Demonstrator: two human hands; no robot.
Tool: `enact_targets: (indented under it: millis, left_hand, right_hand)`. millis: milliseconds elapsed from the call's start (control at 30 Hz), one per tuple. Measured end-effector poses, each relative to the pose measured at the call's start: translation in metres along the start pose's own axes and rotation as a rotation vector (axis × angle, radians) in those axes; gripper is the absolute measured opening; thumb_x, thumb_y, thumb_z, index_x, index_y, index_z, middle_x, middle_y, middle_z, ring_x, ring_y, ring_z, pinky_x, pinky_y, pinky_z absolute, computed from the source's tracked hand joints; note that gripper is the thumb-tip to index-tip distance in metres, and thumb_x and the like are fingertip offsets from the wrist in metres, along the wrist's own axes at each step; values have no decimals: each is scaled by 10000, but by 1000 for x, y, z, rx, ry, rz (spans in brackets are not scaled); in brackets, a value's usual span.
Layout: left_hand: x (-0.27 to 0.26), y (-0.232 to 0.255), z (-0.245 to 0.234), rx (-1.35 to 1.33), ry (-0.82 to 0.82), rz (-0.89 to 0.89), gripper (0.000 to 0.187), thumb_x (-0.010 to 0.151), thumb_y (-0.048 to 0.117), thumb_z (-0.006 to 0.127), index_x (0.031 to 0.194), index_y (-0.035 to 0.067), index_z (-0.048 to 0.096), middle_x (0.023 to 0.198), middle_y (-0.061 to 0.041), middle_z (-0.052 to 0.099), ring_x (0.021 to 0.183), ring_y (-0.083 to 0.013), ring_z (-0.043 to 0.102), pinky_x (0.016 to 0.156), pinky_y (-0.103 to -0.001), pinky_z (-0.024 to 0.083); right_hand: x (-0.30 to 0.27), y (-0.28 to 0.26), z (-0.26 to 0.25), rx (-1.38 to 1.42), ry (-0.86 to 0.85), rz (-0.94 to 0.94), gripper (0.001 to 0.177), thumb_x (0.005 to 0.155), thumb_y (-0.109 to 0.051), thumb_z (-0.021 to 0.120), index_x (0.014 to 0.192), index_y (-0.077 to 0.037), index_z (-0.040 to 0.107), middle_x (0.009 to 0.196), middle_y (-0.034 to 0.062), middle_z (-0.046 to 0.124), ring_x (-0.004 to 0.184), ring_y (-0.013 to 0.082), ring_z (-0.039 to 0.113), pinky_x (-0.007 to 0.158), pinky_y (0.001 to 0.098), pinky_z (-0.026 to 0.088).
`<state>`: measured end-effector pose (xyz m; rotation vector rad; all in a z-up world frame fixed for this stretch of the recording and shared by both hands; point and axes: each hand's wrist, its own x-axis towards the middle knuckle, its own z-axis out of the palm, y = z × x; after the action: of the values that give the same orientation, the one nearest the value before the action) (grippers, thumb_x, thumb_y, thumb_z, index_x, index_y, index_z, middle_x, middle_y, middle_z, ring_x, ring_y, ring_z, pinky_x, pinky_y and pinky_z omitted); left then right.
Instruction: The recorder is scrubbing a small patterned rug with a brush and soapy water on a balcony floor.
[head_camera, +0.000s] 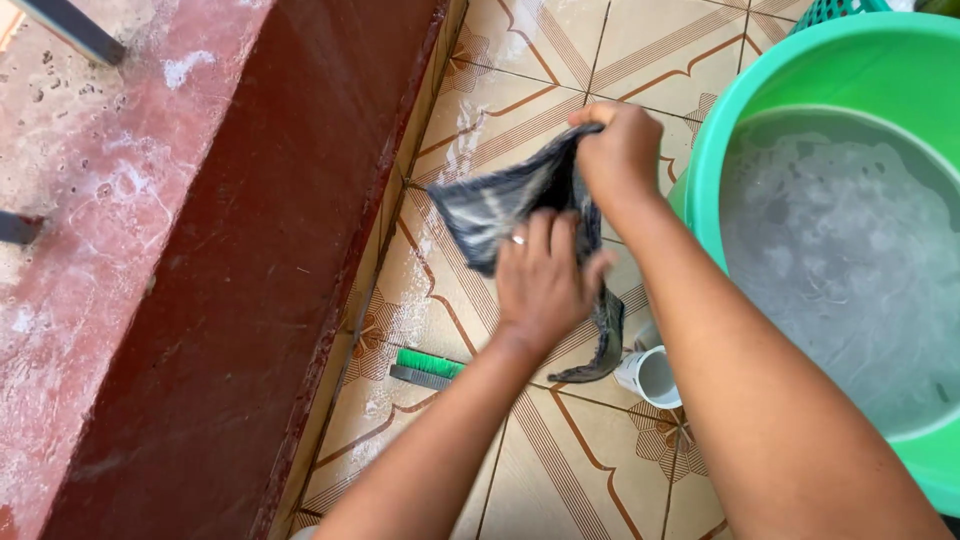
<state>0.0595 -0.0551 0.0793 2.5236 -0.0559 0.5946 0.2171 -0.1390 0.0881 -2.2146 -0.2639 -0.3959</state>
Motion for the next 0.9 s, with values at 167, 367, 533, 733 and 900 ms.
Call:
enact_targets:
  millis: [167,367,533,733,900]
  left_hand:
    - [-10,14,47,-177,-232,-418,578,838,299,629,1319,-13,553,1079,-247,686,912,-426,699,807,-535,558]
    - [-27,-69,69,-97,-438,-535,250,903,179,565,1078,94,722,1044,-250,724,958,-431,704,855,-547,559]
    - [35,-87,-7,112,-183,-290,138,893,212,630,948,136,731,951,-150,736,874,-367,708,791,-521,528]
    - [90,-89,-45,327,89,49,187,872,106,604,904,223,746,934,-33,754,869,-267,696,815,-430,436]
    - [81,-83,-66,300,264,113,176,956,99,600,1012,162,754,972,-32,734,965,-278,679,863,-419,446]
  right_hand:
    - [3,-16,-19,-20,-55,17,407,740,102,560,962,-101,834,900,218,760,834,273,755,823,342,560]
    - [6,-5,-64,32,-249,75,450,738,125,519,1006,-96,804,909,102,766,726,192,720,648,321,583]
    - [-1,-19,-94,-98,-392,179,513,778,140,467,1038,-126,820,724,110,713,516,189,628,500,328,529]
    - [-2,-39,-97,-348,-871,408,382,850,35,592,1083,-176,808,663,107,745,480,162,660,518,345,593]
    - [8,-26,-101,52,-333,522,223,930,-48,649,1142,-25,716,735,145,698,482,199,630,461,381,559]
